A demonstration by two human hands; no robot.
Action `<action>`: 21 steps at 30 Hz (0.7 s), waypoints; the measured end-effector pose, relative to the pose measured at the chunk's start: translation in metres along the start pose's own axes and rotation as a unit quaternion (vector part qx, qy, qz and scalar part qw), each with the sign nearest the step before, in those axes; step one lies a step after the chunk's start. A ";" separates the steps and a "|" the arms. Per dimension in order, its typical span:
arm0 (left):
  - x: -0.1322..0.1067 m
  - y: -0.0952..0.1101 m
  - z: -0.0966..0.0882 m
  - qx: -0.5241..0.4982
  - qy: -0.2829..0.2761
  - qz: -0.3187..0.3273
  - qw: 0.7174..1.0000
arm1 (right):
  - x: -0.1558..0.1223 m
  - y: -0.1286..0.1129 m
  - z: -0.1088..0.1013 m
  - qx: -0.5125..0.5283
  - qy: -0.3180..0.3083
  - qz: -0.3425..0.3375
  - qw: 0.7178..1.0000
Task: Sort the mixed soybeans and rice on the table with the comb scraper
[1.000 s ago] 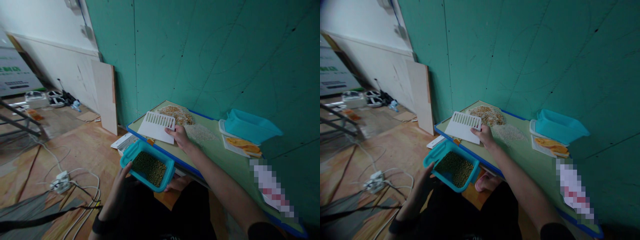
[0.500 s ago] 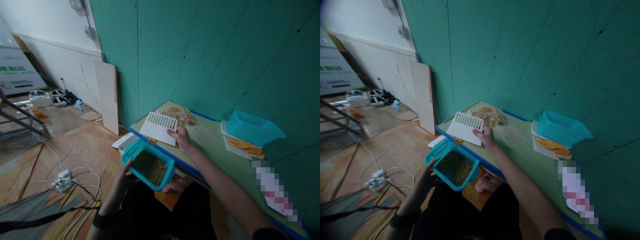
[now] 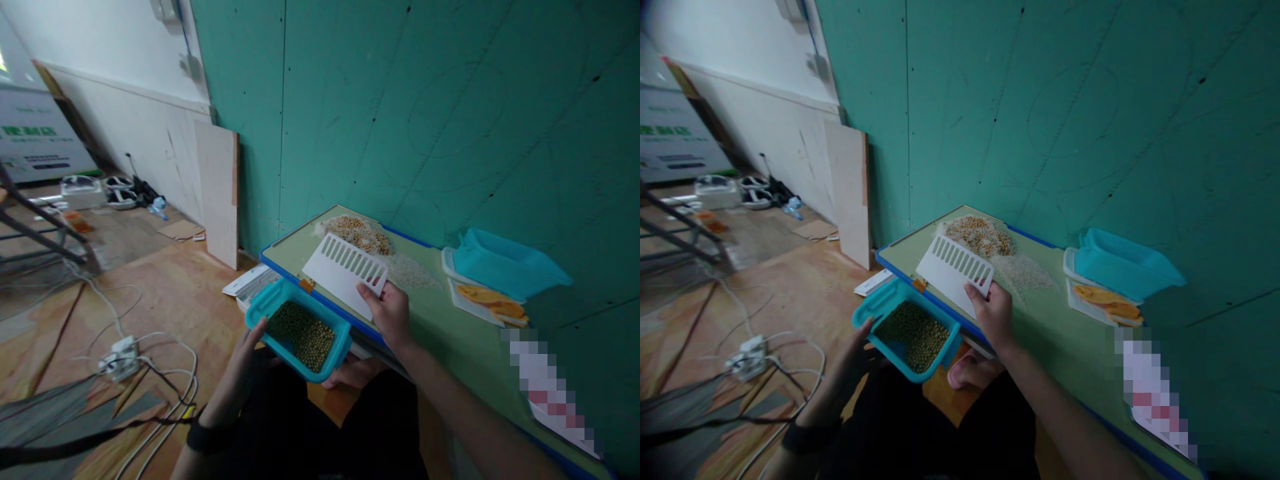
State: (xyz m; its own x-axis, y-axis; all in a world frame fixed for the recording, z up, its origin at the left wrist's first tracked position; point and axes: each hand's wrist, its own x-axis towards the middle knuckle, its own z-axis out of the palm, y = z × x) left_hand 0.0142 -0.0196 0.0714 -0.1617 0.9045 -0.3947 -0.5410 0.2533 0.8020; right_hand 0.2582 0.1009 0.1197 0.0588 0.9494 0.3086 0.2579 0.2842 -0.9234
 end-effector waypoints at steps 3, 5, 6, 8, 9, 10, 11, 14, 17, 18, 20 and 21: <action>0.004 -0.001 0.000 0.004 0.007 -0.001 1.000 | -0.010 -0.003 -0.007 -0.022 0.028 -0.013 0.999; 0.007 -0.002 -0.003 0.013 0.014 0.002 1.000 | -0.011 -0.004 -0.008 -0.028 0.035 -0.017 0.999; 0.009 -0.003 -0.004 0.016 0.021 0.003 1.000 | -0.010 -0.004 -0.008 -0.031 0.033 -0.018 0.999; 0.012 -0.004 -0.010 0.021 0.029 0.002 0.999 | -0.010 -0.001 -0.009 -0.038 0.031 -0.017 0.999; 0.014 -0.004 -0.012 0.025 0.032 0.001 0.999 | -0.010 0.000 -0.010 -0.039 0.029 -0.016 0.999; 0.015 -0.005 -0.015 0.030 0.033 -0.001 0.999 | -0.010 0.002 -0.010 -0.037 0.025 -0.013 0.999; 0.015 -0.005 -0.018 0.036 0.033 -0.004 0.999 | -0.011 0.003 -0.010 -0.033 0.021 -0.010 0.999; 0.016 -0.005 -0.023 0.049 0.036 -0.011 0.998 | -0.013 0.004 -0.010 -0.023 0.012 -0.006 1.000; 0.017 -0.005 -0.024 0.051 0.023 -0.007 0.998 | -0.014 -0.001 -0.009 -0.026 0.014 -0.007 1.000; 0.018 -0.006 -0.024 0.049 0.025 -0.006 0.998 | -0.014 -0.002 -0.009 -0.027 0.014 -0.007 1.000; 0.021 -0.007 -0.026 0.046 0.036 -0.010 0.998 | -0.015 -0.004 -0.008 -0.030 0.014 -0.008 0.999; 0.023 -0.007 -0.027 0.045 0.044 -0.011 0.998 | -0.015 -0.005 -0.008 -0.030 0.012 -0.008 0.999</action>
State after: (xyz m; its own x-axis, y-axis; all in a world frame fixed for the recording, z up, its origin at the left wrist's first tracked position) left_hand -0.0083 -0.0103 0.0445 -0.2237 0.8657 -0.4478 -0.4689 0.3072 0.8281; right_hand 0.2640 0.0844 0.1219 0.0772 0.9411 0.3292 0.3156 0.2901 -0.9034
